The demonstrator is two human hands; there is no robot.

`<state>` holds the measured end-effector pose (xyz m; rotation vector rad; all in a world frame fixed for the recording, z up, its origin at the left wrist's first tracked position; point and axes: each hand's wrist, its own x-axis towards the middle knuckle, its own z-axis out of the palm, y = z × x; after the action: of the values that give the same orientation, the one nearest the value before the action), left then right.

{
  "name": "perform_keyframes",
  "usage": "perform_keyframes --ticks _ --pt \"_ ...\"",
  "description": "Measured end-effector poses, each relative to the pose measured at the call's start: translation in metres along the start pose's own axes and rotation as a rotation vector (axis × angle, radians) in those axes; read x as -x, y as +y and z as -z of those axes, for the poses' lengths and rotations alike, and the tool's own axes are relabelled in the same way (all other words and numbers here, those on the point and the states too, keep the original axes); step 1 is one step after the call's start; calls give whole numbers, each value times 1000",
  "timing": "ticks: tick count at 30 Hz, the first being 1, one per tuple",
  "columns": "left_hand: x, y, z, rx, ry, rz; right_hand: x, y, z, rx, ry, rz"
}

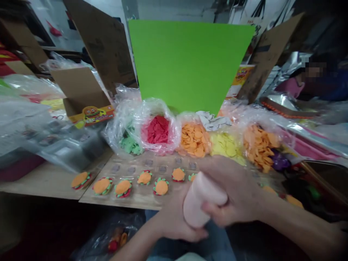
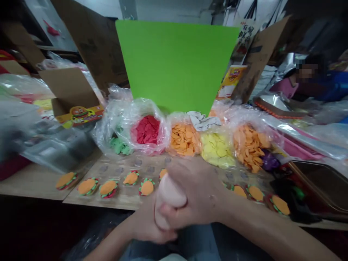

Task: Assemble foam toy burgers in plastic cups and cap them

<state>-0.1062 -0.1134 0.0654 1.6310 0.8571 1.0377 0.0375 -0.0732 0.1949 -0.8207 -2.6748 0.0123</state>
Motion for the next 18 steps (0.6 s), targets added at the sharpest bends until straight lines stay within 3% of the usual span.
perform_keyframes --ticks 2,3,4,6,7,9,12,16,18 --pt "-4 10 -8 172 -350 -37 13 4 21 -148 -168 133" --pt "-6 15 -11 214 -443 -46 17 7 33 -222 -275 167" --pt "-8 18 -15 218 -454 -45 21 10 45 -285 -376 177" --pt "-10 21 -21 110 -301 -14 27 21 63 -385 -500 132" --pt "-11 21 -24 14 -191 17 30 27 68 -410 -497 82" --pt "-12 17 -30 -192 -28 78 36 37 67 -361 -426 -60" --pt "-13 10 -37 -389 56 82 45 43 53 -143 -398 -229" --pt "-16 4 -40 -451 109 28 51 36 51 -92 -500 -29" --pt "-17 4 -40 -445 123 26 49 30 54 -72 -442 15"
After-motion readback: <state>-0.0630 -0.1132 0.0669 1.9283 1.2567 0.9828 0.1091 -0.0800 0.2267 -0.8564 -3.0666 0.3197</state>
